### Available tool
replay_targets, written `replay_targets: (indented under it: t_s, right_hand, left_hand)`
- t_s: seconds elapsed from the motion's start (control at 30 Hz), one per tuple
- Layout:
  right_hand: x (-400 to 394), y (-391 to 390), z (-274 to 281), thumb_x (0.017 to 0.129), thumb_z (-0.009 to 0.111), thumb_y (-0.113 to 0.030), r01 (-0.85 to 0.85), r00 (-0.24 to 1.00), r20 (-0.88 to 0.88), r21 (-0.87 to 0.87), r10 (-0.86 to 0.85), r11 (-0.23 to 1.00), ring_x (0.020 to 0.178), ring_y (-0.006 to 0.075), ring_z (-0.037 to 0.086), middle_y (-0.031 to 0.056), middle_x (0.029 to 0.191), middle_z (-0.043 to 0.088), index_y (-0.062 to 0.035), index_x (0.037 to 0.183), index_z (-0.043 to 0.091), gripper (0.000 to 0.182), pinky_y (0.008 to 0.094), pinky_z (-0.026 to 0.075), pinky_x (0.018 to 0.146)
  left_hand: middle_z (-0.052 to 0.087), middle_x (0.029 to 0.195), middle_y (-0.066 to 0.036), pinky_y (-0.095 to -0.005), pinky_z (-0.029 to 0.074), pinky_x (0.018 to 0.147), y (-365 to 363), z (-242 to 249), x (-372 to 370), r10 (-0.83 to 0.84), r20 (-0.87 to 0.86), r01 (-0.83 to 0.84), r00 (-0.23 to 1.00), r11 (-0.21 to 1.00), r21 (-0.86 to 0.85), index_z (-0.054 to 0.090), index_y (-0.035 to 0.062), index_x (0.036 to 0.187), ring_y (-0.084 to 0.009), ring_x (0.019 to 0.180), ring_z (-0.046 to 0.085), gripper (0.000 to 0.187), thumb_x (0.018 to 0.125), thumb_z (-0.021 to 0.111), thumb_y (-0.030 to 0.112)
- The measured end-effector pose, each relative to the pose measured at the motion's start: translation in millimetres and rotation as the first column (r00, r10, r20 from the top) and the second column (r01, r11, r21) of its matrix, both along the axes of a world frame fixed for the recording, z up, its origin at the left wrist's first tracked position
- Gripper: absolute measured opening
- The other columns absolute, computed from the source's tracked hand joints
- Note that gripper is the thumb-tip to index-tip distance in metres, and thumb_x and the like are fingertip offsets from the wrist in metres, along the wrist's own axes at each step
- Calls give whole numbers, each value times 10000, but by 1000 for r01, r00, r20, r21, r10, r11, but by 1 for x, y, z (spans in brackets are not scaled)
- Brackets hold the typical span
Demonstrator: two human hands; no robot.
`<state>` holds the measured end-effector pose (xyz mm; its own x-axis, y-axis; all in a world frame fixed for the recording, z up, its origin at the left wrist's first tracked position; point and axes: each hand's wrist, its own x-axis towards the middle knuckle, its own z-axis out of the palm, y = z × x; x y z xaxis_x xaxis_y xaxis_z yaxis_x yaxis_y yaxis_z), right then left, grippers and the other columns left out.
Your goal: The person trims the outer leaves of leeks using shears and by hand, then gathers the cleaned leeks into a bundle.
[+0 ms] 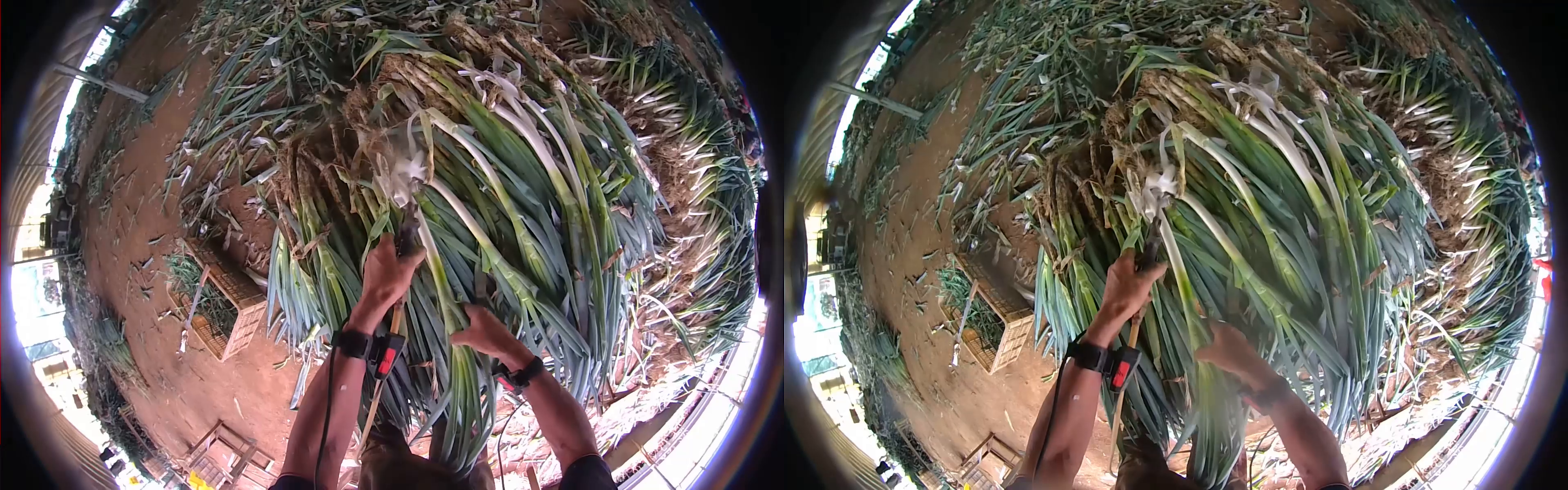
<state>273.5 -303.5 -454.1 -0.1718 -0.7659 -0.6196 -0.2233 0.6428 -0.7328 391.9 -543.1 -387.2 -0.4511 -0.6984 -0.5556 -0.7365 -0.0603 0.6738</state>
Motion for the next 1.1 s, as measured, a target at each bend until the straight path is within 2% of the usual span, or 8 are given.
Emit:
replay_targets:
  t_s: [0.1, 0.2, 0.3, 0.5, 0.7, 0.83, 0.93, 1.1]
  right_hand:
    - [-42, -25, 63, 737, 772, -223, 95, 994, 34, 215, -104, 972, 940, 301, 706, 177, 1025, 716, 40, 1324, 606, 664, 419, 552, 825]
    - [-99, -30, 148, 748, 751, -155, 257, 964, 95, -87, -249, 962, 812, 152, 630, 49, 936, 663, -2, 1340, 620, 625, 338, 535, 707]
    - [-145, -15, 221, 748, 707, -109, 353, 935, 54, -254, -351, 901, 725, 125, 603, 31, 911, 655, 24, 1232, 634, 506, 293, 508, 625]
    - [-233, -2, 236, 791, 605, -50, 224, 808, -538, -96, -240, 970, 839, 193, 667, 88, 972, 689, 1, 1370, 595, 581, 301, 546, 754]
    - [-242, -12, 103, 855, 752, -157, 67, 73, -994, 84, 79, 994, 1350, 414, 537, 242, 1446, 573, -68, 1531, 449, 746, 464, 424, 1138]
    - [-62, -77, 68, 851, 761, -214, -99, 484, -848, -297, -215, 950, 1155, 417, 636, 232, 1305, 646, -56, 1430, 553, 635, 493, 517, 999]
    - [79, -114, 19, 895, 759, -246, -255, 711, -703, -261, -2, 931, 1082, 354, 682, 169, 1200, 709, -52, 1279, 648, 444, 440, 551, 949]
    - [206, -208, -14, 887, 770, -334, -239, 790, -606, -165, 93, 957, 1210, 366, 603, 202, 1297, 632, 2, 1439, 495, 703, 509, 470, 1015]
  left_hand:
    - [610, 777, -100, -344, 533, 588, 25, 15, 8, 260, -295, -277, 920, 961, -18, 521, -27, 1001, -166, 672, 621, 400, 935, 730, 308]
    - [625, 1055, -142, -385, 580, 662, 84, 11, 34, -74, -446, -87, 892, 940, -330, 540, -16, 1153, -250, 841, 688, 417, 965, 707, 316]
    - [662, 956, -219, -460, 585, 620, 131, 29, 56, -353, -291, 203, 889, 875, -440, 513, 15, 1225, -408, 788, 700, 493, 896, 794, 252]
    - [689, 991, -235, -440, 603, 628, 177, 34, 92, -206, -107, 153, 973, 915, -373, 518, -36, 1256, -361, 782, 734, 505, 897, 783, 200]
    - [705, 980, -234, -438, 617, 666, 174, 65, 128, 78, -173, -134, 982, 931, -341, 515, -37, 1280, -368, 814, 746, 593, 858, 829, 236]
    - [714, 986, -234, -413, 606, 704, 165, 61, 174, 206, -117, -235, 971, 907, -350, 509, -45, 1300, -353, 811, 746, 651, 808, 875, 173]
    - [718, 969, -217, -388, 602, 707, 154, 75, 201, 283, -118, -306, 952, 885, -351, 508, -47, 1292, -325, 814, 749, 643, 805, 876, 153]
    - [713, 962, -206, -413, 596, 708, 146, 81, 249, 338, -126, -360, 933, 894, -267, 512, -46, 1272, -345, 819, 741, 673, 776, 898, 193]
